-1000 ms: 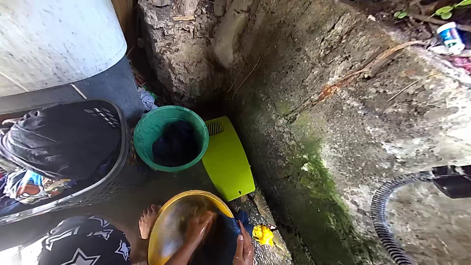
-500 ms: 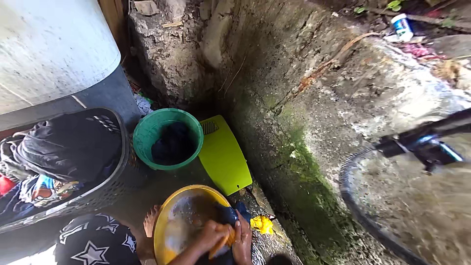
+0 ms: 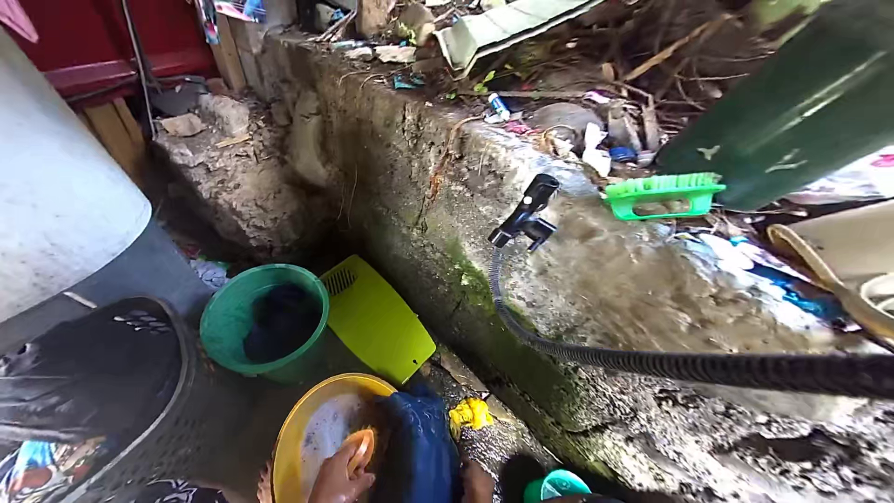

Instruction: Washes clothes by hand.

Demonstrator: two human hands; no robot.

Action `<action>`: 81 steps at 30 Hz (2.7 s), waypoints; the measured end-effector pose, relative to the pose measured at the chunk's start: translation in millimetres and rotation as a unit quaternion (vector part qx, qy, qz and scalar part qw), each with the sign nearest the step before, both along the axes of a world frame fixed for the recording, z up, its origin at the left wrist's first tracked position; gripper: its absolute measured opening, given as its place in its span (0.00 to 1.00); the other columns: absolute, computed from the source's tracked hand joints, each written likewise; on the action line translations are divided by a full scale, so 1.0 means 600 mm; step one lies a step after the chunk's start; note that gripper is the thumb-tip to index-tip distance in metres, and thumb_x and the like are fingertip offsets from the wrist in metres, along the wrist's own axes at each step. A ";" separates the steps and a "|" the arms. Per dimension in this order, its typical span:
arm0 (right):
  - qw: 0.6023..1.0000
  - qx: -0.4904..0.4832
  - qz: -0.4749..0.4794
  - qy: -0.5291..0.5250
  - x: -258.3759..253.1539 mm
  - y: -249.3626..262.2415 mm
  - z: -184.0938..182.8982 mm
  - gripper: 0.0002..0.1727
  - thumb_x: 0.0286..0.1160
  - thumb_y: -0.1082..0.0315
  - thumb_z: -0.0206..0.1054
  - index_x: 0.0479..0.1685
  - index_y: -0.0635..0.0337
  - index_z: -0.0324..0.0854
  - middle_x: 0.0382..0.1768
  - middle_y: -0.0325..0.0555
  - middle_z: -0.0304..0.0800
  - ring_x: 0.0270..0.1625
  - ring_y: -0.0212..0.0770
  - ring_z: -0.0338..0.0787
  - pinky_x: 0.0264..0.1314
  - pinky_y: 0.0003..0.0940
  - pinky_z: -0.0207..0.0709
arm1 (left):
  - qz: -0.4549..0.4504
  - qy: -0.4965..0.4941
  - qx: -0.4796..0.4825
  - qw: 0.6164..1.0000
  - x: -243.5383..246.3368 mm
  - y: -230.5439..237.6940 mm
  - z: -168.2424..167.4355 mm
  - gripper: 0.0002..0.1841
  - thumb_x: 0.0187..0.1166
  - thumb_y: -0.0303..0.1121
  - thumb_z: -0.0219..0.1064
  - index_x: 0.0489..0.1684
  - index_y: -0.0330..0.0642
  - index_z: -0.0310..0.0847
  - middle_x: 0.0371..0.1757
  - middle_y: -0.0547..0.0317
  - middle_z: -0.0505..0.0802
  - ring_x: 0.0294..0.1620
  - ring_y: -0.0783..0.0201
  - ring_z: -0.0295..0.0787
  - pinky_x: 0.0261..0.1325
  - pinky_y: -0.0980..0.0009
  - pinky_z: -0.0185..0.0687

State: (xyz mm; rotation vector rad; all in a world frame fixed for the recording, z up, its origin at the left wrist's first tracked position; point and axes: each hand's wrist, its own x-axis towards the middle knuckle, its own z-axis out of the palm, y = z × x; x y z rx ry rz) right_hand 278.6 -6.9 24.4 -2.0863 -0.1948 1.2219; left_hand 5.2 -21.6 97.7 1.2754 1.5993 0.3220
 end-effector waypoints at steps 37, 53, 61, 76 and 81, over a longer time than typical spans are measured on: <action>0.846 0.182 0.438 -0.244 -0.069 -0.064 0.170 0.41 0.53 0.70 0.79 0.78 0.61 0.75 0.80 0.71 0.69 0.80 0.74 0.70 0.74 0.71 0.69 | 0.120 -0.012 -0.045 0.992 -0.089 -0.088 0.032 0.30 0.79 0.42 0.75 0.64 0.19 0.74 0.42 0.40 0.91 0.41 0.53 0.90 0.55 0.54 0.86; 0.784 0.516 0.288 -0.191 -0.203 -0.070 0.293 0.05 0.60 0.79 0.64 0.25 0.73 0.84 0.27 0.56 0.88 0.36 0.49 0.92 0.44 0.45 0.85 | -0.073 -0.025 0.191 0.979 -0.121 -0.055 0.214 0.59 0.58 0.40 0.86 0.94 0.34 0.48 0.64 0.32 0.85 0.51 0.50 0.86 0.55 0.52 0.84; 0.641 0.465 0.599 -0.117 -0.219 -0.047 0.277 0.26 0.76 0.69 0.71 0.74 0.64 0.81 0.76 0.62 0.80 0.79 0.61 0.78 0.81 0.61 0.70 | 0.303 -0.076 0.211 0.926 -0.024 -0.071 0.018 0.25 0.73 0.24 0.71 0.67 0.17 0.72 0.59 0.36 0.89 0.61 0.59 0.87 0.68 0.63 0.82; 0.966 0.136 0.032 0.218 -0.018 -0.027 0.136 0.11 0.90 0.63 0.57 0.43 0.62 0.76 0.23 0.39 0.76 0.25 0.33 0.78 0.32 0.33 0.78 | 0.432 -0.242 0.119 0.861 -0.027 -0.081 0.011 0.39 0.71 0.16 0.71 0.84 0.25 0.53 0.71 0.36 0.80 0.67 0.62 0.83 0.70 0.64 0.82; 0.917 0.301 0.155 0.212 -0.020 0.033 0.305 0.14 0.91 0.66 0.48 0.49 0.64 0.79 0.35 0.44 0.88 0.40 0.36 0.90 0.47 0.37 0.87 | 0.323 -0.242 0.167 0.899 -0.049 -0.121 0.095 0.37 0.63 0.13 0.72 0.76 0.20 0.58 0.58 0.50 0.88 0.57 0.76 0.88 0.65 0.75 0.86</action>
